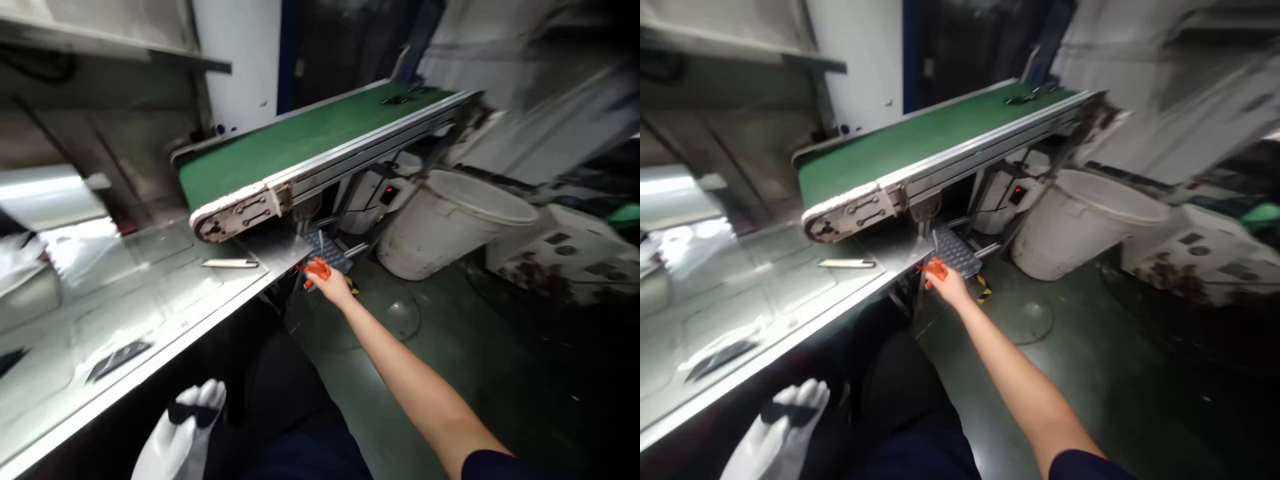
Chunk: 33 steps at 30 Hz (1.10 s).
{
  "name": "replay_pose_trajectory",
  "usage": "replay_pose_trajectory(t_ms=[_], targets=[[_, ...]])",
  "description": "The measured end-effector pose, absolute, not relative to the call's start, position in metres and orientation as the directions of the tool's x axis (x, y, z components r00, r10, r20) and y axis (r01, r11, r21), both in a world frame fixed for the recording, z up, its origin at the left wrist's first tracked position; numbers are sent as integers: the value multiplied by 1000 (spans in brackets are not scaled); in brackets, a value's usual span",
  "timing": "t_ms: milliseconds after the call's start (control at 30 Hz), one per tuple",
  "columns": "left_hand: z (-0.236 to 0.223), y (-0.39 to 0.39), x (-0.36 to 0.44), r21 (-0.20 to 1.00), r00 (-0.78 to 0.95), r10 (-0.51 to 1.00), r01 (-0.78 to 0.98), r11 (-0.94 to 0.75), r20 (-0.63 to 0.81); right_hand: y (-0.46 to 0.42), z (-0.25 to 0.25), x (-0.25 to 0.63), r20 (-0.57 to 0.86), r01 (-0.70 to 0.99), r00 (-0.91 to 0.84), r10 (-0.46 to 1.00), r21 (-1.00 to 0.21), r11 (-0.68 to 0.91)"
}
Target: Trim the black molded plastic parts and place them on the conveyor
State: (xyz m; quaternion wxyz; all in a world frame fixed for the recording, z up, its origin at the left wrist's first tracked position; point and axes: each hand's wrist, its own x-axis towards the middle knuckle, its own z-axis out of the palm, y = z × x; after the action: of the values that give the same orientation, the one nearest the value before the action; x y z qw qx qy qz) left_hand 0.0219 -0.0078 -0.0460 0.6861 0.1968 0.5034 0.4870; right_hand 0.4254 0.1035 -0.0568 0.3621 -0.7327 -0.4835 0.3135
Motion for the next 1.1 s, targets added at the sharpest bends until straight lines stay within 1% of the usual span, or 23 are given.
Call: replay_pose_trajectory(t_ms=[33, 100, 200, 233, 267, 300, 333, 367, 400, 433, 467, 500, 567, 700, 767, 800, 867, 933, 967, 1033, 1100], targets=[[-34, -12, 25, 741, 38, 903, -558, 374, -428, 113, -69, 414, -127, 469, 336, 933, -837, -283], [-18, -17, 30, 746, -86, 935, -630, 215, -343, 123, -89, 386, -196, 443, 275, 941, -843, -305], [-11, -16, 33, 707, -152, 959, -705, 65, -239, 112, -94, 330, -289, 398, 52, 956, -872, -285], [-11, -15, 33, 697, -154, 967, -716, 33, -205, 101, -87, 310, -295, 376, -32, 955, -889, -262], [-11, -14, 32, 697, -160, 972, -717, 6, -173, 89, -74, 289, -270, 349, -119, 956, -912, -214], [-11, -13, 30, 704, -171, 975, -710, -22, -142, 76, -58, 269, -216, 315, -195, 957, -937, -148], [-10, -12, 28, 718, -189, 975, -694, -50, -115, 64, -40, 249, -121, 272, -266, 956, -961, -46], [-10, -12, 26, 741, -214, 973, -667, -78, -91, 55, -22, 229, 45, 214, -352, 935, -968, 127], [-9, -11, 24, 772, -237, 968, -629, -91, -79, 49, -5, 212, 190, 163, -408, 893, -947, 276], [-8, -10, 21, 809, -256, 963, -581, -87, -80, 46, 9, 196, 304, 127, -444, 843, -910, 395], [-7, -9, 18, 847, -274, 957, -527, -69, -92, 46, 19, 183, 382, 107, -476, 792, -869, 483], [-6, -8, 15, 879, -293, 949, -474, -40, -115, 49, 25, 172, 421, 104, -502, 755, -837, 536], [-5, -4, 9, 915, -344, 923, -403, 19, -171, 60, 28, 158, 443, 118, -568, 694, -791, 601], [-1, 12, -3, 931, -463, 857, -361, 50, -225, 102, 30, 149, 424, 138, -704, 570, -705, 696], [5, 24, -13, 945, -506, 838, -327, 31, -203, 134, 37, 146, 394, 222, -738, 548, -624, 749], [10, 30, -20, 960, -529, 829, -277, 35, -183, 151, 42, 143, 374, 292, -754, 541, -546, 785], [21, 41, -34, 990, -585, 798, -95, 109, -144, 185, 50, 136, 299, 429, -801, 519, -318, 845], [31, 51, -48, 968, -633, 766, 103, 230, -115, 214, 53, 127, 169, 490, -849, 500, -99, 866], [36, 56, -54, 949, -656, 748, 159, 274, -106, 224, 52, 122, 101, 495, -863, 495, -30, 869], [41, 62, -63, 932, -694, 711, 173, 319, -114, 236, 47, 114, -11, 493, -870, 493, 30, 870], [41, 64, -69, 924, -720, 678, 141, 355, -150, 239, 42, 109, -69, 489, -869, 490, 26, 872]])
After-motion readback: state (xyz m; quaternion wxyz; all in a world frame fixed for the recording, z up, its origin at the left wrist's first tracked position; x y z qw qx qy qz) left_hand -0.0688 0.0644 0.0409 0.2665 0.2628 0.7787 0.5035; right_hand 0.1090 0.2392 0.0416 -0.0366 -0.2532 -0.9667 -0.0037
